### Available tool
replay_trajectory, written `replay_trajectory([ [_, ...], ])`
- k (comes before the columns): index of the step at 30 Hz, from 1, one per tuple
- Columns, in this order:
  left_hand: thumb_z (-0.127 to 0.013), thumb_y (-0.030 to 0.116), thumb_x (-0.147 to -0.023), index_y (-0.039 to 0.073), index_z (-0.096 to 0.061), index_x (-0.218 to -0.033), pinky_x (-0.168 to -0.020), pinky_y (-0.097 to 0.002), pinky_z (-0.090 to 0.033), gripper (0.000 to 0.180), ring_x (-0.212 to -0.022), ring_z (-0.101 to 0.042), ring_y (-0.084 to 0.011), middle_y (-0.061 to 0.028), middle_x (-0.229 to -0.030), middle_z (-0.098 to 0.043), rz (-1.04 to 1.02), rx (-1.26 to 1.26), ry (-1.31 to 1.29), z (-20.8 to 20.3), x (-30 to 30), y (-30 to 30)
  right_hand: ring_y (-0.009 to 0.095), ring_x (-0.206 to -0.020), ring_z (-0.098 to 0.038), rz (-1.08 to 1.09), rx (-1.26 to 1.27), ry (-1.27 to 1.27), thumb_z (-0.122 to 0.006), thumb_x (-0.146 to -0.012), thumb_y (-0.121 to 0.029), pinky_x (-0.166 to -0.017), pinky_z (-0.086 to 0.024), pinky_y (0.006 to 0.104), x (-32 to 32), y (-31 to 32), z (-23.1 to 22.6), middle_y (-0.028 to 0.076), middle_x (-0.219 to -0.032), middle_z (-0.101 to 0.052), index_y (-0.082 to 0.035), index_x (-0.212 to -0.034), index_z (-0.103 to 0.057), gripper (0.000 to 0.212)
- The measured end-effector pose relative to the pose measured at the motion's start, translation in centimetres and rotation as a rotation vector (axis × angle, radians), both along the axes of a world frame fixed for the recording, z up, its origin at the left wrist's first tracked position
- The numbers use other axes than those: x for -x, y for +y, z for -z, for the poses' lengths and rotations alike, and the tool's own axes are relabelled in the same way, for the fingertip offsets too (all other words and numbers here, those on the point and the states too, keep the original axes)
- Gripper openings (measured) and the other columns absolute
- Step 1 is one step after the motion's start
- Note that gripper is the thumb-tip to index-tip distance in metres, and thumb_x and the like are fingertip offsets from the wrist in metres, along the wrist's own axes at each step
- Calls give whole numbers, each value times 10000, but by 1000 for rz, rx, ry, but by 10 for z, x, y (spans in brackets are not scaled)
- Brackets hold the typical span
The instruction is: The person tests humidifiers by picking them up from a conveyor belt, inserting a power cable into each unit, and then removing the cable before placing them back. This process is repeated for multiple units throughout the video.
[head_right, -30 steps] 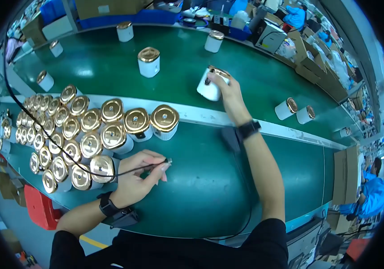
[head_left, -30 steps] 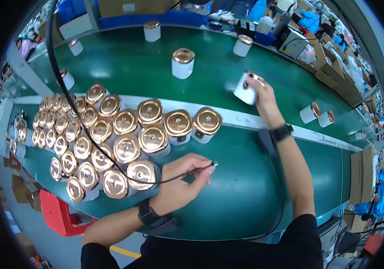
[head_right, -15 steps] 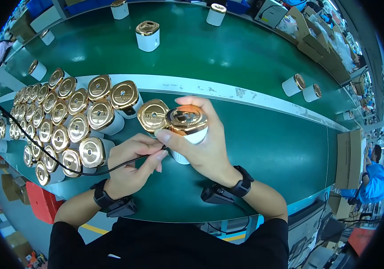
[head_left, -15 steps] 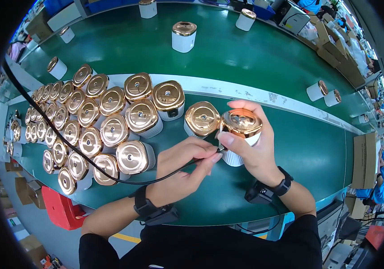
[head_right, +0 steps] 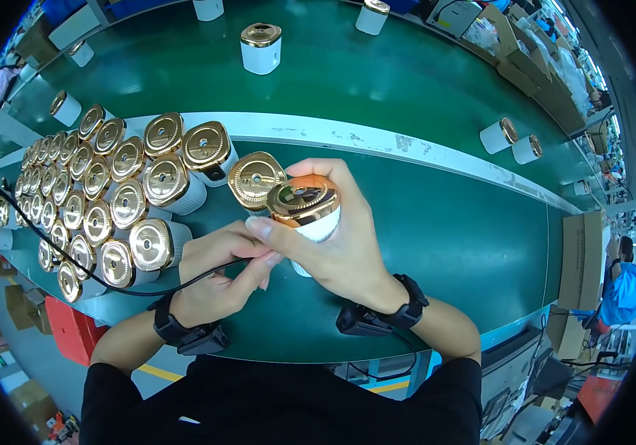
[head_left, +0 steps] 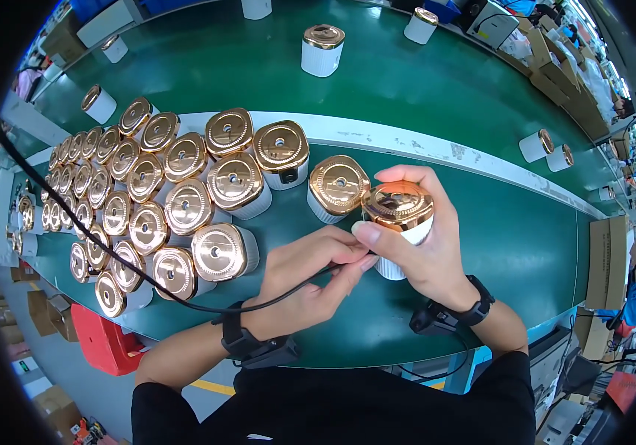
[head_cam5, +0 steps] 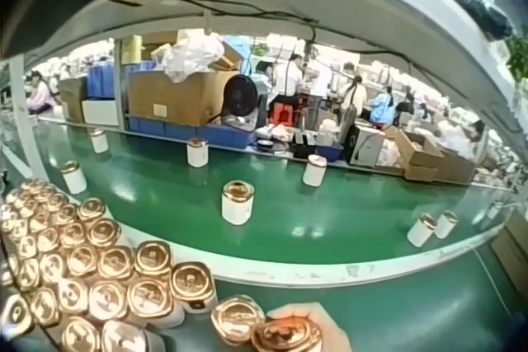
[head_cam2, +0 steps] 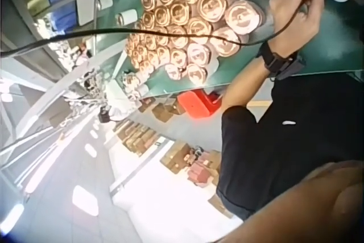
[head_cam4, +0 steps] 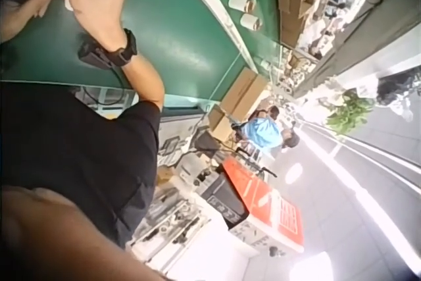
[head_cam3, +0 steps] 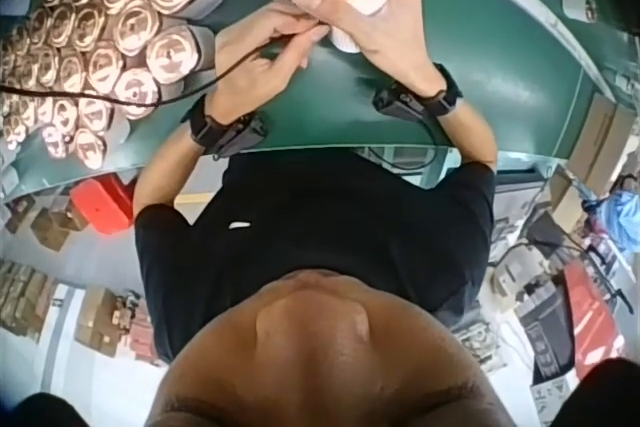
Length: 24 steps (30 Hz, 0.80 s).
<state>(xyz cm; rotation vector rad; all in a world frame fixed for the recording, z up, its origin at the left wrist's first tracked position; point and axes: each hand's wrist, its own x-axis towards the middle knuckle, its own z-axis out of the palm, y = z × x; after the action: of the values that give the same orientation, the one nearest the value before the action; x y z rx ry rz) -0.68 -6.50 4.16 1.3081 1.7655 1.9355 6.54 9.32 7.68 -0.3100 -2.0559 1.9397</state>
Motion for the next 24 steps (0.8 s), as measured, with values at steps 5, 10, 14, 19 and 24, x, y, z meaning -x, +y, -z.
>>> replay_trajectory([
  [5, -699, -45, -848, -17, -613, -895, -514, -235, -502, 103, -602, -641, -122, -101, -867, -675, 3, -29, -44, 1, -6, 1, 108, -918, -623, 0, 28, -42, -820, -786, -132, -767, -522, 252, -1, 0, -7, 85, -1014, -629, -5, -1166, -460, 539],
  [10, -698, -47, -849, -15, -609, -888, -497, -235, -499, 102, -593, -643, -122, -105, -877, -675, -9, -35, -44, 3, -6, 3, 89, -922, -582, -31, 42, -71, -780, -791, -115, -807, -481, 243, -1, 5, -8, 53, -1024, -612, -7, -1200, -496, 509],
  [14, -693, -49, -853, -16, -603, -884, -494, -233, -496, 101, -592, -646, -123, -109, -883, -675, -20, -37, -43, 3, -7, 3, 89, -928, -579, -18, 69, -75, -778, -792, -115, -806, -480, 240, -1, 1, -8, 54, -1027, -609, -2, -1195, -495, 505],
  [19, -689, -58, -852, -18, -592, -874, -490, -230, -494, 107, -591, -646, -123, -119, -887, -677, -15, -58, -27, 3, -7, 3, 90, -926, -581, -9, 106, -71, -780, -788, -115, -804, -479, 236, -2, 0, -8, 50, -1020, -608, -9, -1187, -498, 500],
  [24, -631, -112, -872, -35, -564, -948, -511, -257, -533, 127, -643, -665, -153, -152, -934, -647, 5, -39, 20, 1, 2, -6, 111, -969, -577, 137, -198, -35, -776, -784, -106, -839, -480, 261, 2, 23, -13, 64, -1074, -588, -38, -1199, -482, 513],
])
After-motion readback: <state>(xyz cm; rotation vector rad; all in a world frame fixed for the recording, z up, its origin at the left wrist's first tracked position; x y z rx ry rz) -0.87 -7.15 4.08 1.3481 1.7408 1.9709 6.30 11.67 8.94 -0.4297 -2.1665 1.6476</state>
